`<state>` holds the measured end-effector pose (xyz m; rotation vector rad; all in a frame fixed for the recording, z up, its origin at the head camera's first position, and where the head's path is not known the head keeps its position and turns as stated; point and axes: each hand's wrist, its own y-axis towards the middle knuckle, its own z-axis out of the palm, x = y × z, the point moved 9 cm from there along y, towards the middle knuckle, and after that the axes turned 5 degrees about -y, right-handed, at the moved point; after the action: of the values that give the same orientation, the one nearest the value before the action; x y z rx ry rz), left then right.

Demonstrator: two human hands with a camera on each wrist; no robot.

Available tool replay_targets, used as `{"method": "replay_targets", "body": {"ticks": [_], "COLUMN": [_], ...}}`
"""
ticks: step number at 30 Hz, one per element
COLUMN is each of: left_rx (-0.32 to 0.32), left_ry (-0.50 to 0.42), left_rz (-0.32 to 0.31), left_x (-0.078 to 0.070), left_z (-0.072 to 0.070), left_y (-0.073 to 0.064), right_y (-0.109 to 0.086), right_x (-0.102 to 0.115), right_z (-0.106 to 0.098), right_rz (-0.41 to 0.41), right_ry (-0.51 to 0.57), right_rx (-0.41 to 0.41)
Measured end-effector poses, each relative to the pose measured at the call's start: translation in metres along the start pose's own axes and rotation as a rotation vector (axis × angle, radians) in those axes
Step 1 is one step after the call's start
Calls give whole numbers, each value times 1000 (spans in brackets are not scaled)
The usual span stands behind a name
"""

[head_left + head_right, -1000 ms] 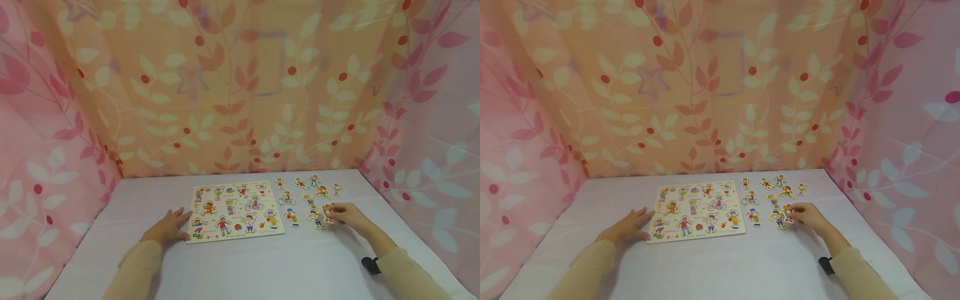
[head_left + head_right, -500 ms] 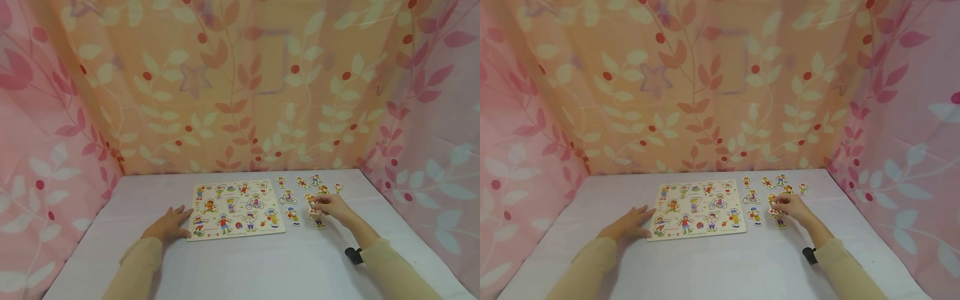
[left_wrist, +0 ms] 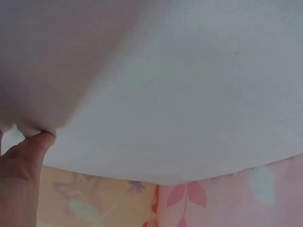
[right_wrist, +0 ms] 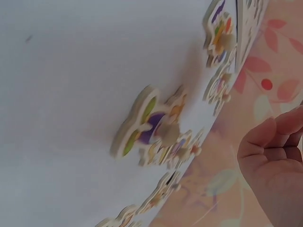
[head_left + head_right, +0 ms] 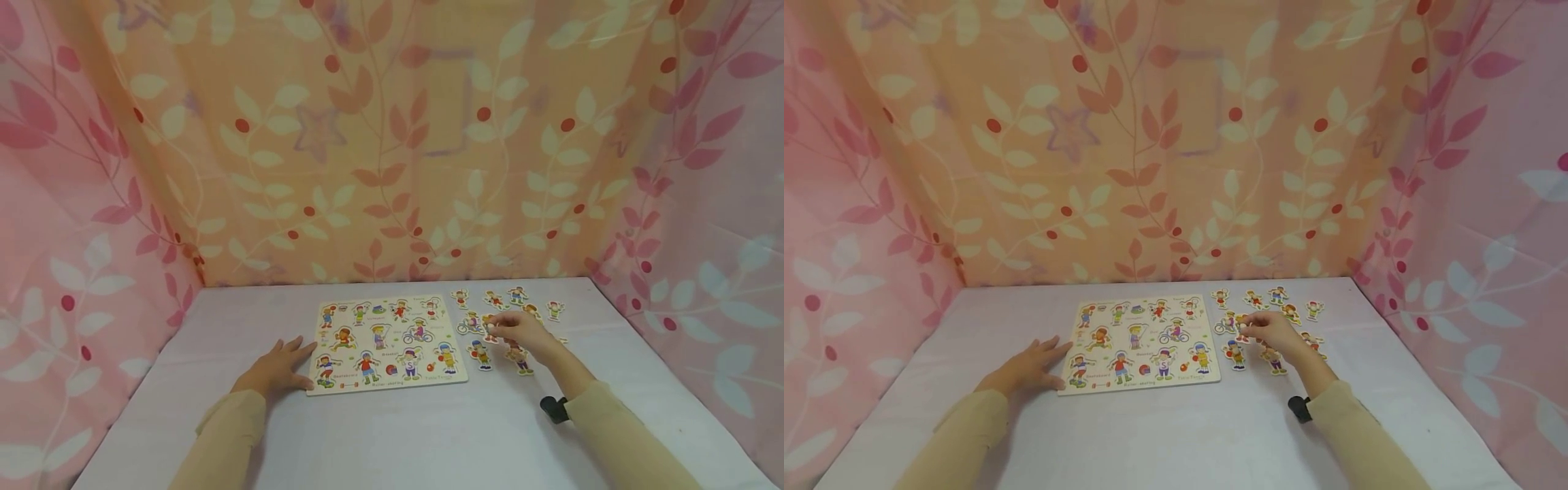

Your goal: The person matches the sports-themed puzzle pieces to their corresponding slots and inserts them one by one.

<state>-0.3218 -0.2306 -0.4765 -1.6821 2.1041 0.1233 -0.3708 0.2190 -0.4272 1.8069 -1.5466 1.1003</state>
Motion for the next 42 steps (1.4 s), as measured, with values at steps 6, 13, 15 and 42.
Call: {"method": "replay_targets", "body": {"ticks": [6, 13, 15, 42], "left_rx": [-4, -10, -10, 15], "left_ry": [34, 36, 31, -5], "left_rz": [6, 6, 8, -6], "left_x": [-3, -5, -6, -2], "left_z": [-2, -5, -7, -1], "left_y": [0, 0, 1, -2], "right_y": [7, 15, 18, 33], "right_x": [12, 22, 23, 39], "right_z": [7, 13, 15, 48], "right_rz": [-8, -17, -10, -31], "right_ry": [-25, -27, -21, 69], "right_rx": [0, -10, -13, 35]}}
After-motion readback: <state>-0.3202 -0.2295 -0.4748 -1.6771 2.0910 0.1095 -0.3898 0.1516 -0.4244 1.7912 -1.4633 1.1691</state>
